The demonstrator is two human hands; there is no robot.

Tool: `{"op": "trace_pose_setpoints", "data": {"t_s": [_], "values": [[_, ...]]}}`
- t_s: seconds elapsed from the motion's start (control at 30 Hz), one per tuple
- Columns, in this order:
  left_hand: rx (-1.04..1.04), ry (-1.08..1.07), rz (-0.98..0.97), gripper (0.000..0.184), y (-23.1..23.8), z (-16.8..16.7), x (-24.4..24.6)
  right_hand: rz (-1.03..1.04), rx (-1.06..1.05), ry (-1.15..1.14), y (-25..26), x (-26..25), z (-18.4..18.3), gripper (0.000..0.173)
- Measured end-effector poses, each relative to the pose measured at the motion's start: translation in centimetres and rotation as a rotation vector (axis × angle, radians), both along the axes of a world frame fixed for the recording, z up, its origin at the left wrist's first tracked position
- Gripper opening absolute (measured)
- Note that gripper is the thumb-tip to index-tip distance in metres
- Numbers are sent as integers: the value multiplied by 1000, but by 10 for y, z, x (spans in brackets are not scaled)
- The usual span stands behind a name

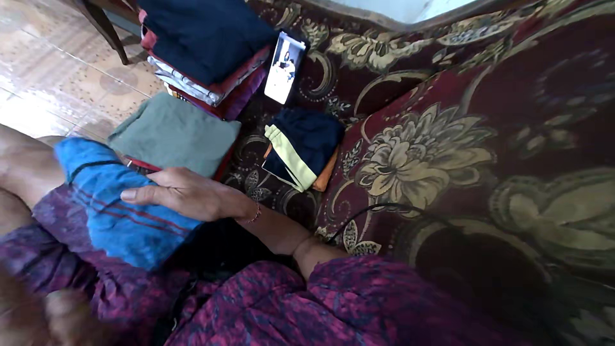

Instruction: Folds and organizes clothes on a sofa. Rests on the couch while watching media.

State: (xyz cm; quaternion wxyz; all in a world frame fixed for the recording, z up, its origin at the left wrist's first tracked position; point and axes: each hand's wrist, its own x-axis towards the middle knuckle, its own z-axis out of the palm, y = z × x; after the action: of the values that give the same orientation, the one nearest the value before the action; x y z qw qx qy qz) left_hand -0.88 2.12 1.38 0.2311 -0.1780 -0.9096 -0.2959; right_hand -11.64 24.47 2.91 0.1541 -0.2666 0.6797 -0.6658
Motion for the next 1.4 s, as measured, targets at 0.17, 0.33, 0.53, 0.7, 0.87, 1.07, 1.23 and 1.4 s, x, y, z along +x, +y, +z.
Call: {"op": "trace_pose_setpoints", "data": {"t_s": [0.17,0.33,0.53,0.7,0.87,1.07,1.23,1.4], "values": [[85,-317,-54,86,15,-14,-32,130,-217,-138,1,5,2,27],[109,-405,-54,77,-31,-44,-39,-32,-262,-194,28,-7,1,31],[-153,-432,214,64,-87,-60,-46,-590,-148,-88,97,-14,-9,34],[-207,-437,323,61,-123,-101,-49,-941,19,-7,159,-9,-21,35],[-194,-488,328,60,-97,-79,-51,-1121,33,-6,184,-10,-35,50],[-235,-492,345,60,-93,-79,-49,-1350,792,-277,185,-9,-35,79],[-253,-510,343,62,-98,-83,-50,-1243,966,-343,187,2,-30,49],[-287,-476,338,62,-106,-93,-51,-1243,1006,-395,186,15,-18,41]]}}
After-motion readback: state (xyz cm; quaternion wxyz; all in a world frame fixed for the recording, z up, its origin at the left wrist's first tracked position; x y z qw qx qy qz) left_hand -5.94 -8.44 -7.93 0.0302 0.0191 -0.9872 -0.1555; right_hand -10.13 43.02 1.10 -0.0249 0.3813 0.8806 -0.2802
